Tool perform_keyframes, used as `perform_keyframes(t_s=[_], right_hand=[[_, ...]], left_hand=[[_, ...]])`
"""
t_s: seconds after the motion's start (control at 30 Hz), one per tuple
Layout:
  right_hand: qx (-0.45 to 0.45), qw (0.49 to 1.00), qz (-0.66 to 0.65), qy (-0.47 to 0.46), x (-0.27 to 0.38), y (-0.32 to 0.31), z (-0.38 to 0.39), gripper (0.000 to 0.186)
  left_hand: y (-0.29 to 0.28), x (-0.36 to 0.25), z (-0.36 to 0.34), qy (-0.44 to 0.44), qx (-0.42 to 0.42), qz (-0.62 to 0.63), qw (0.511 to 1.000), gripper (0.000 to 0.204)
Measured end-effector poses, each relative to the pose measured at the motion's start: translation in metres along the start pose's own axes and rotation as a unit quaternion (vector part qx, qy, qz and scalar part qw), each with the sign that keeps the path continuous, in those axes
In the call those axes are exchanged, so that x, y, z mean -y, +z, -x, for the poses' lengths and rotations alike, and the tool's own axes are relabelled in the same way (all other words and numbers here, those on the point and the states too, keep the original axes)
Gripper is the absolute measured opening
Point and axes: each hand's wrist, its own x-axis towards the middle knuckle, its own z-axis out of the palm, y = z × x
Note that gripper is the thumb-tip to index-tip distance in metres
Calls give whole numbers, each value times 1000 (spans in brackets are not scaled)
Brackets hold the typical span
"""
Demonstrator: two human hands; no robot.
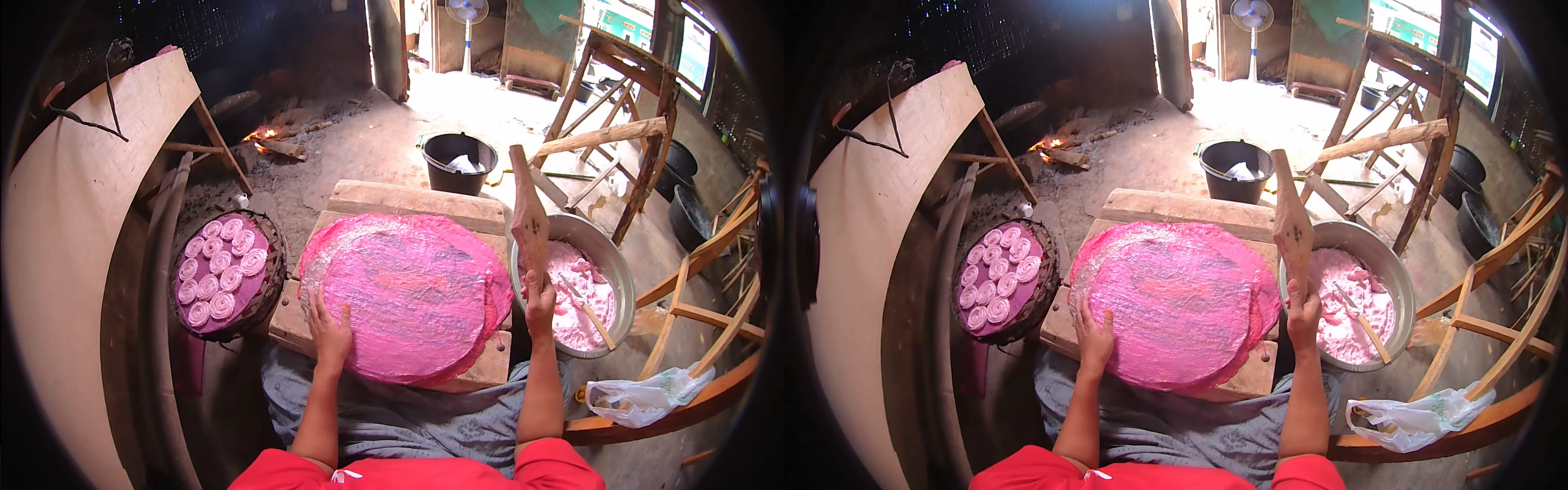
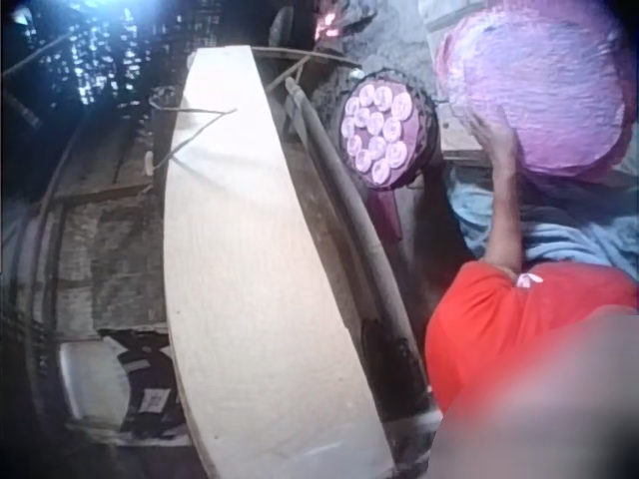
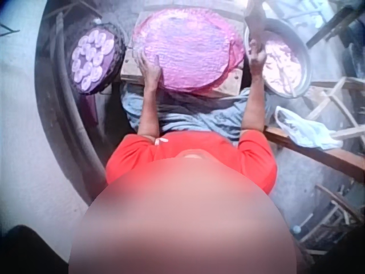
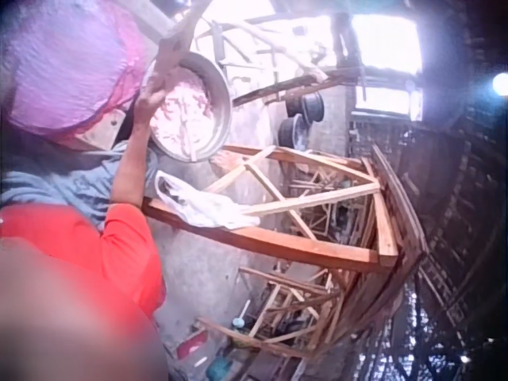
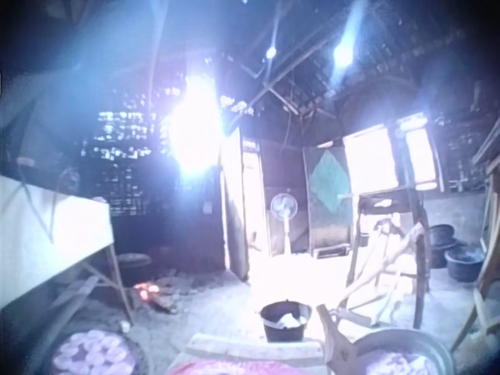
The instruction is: The person uses a wooden piping tool to squeeze pink paste into rose-shaped decorations on a pink mat. They repeatedly scoop paste from a metal bowl, pipe each rose, and arrange them in rows on the mat and in a woven tray.
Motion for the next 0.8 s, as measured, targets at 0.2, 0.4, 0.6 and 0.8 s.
perform_keyframes(t_s=[0.2,0.4,0.6,0.8], right_hand=[[9,999,31,-35,5,11,4,41],[48,998,38,-22,13,16,10,40],[45,998,35,-4,13,15,10,41],[40,999,26,10,10,10,8,40]], left_hand=[[-12,-11,-11,94,-8,39,995,70],[-16,3,-58,22,123,-162,979,70],[12,-4,-65,-59,74,-168,981,80],[19,3,-76,-6,86,-92,992,52]])
